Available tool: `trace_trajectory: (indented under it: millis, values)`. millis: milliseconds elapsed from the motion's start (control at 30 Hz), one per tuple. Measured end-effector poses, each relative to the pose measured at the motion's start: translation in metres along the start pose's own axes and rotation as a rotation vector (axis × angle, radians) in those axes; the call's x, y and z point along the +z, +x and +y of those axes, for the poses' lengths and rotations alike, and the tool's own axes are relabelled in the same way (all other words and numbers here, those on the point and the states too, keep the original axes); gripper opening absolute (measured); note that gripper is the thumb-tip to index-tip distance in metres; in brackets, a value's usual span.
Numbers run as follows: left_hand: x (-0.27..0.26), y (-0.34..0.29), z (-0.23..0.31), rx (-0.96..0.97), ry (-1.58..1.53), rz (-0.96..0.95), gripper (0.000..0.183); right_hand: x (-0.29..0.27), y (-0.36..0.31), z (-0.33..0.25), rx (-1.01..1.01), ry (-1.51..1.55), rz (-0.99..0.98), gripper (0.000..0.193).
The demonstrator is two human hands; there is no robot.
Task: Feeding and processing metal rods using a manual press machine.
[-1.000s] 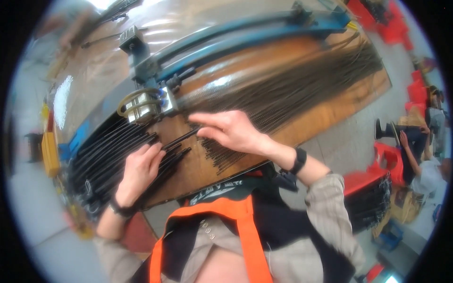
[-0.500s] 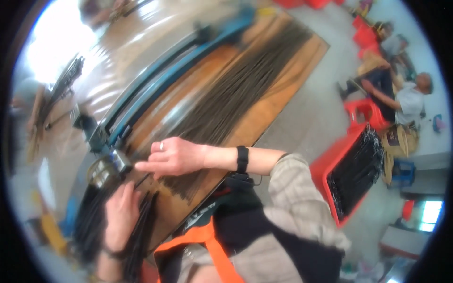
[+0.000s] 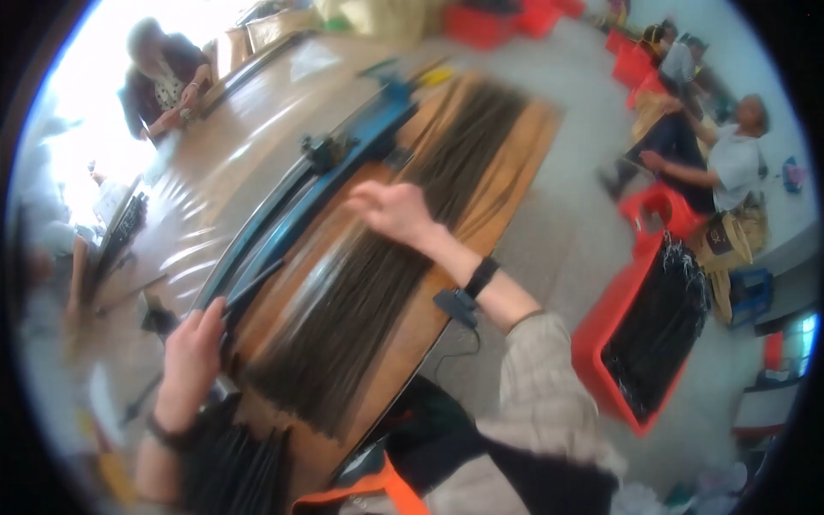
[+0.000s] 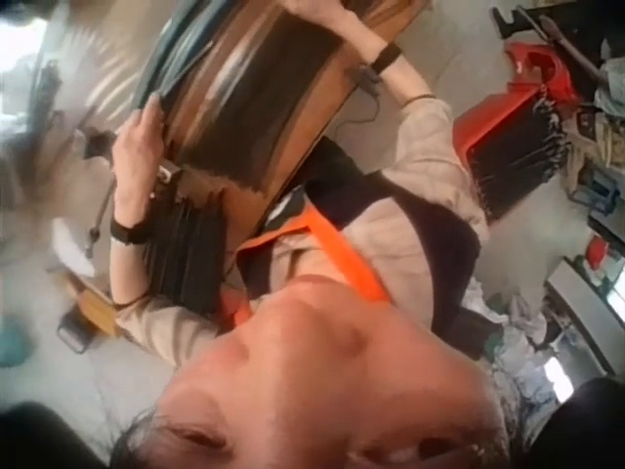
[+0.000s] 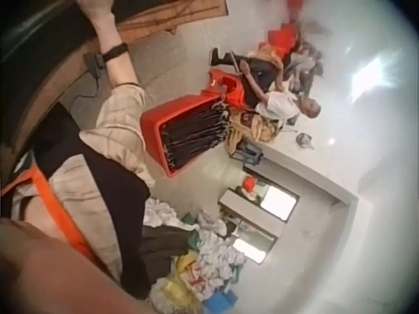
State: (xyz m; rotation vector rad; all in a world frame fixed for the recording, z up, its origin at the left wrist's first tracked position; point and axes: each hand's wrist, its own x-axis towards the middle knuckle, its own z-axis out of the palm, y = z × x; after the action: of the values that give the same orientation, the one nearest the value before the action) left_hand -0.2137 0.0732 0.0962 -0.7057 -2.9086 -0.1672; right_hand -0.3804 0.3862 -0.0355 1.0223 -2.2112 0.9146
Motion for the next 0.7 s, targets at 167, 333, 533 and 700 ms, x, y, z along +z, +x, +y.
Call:
trace_trajectory:
  millis: [167,333,533,700]
  values:
    - [0.013,0.046,0.014,0.066,-0.085,-0.037,0.038,-0.034,0.024,0.043,-0.178,-0.012,-0.079,0.039]
    - [0.020,0.066,0.007,0.038,-0.052,-0.041,0.037,-0.067,-0.010,0.145,0.248,-0.277,0.123,0.017]
    - [0.015,0.064,0.019,0.054,-0.139,-0.040,0.036,-0.110,0.005,0.104,-0.139,-0.467,0.369,0.008]
    - [0.013,0.061,0.025,0.013,-0.138,-0.129,0.035,-0.082,-0.001,0.079,-0.075,-0.427,0.353,0.006]
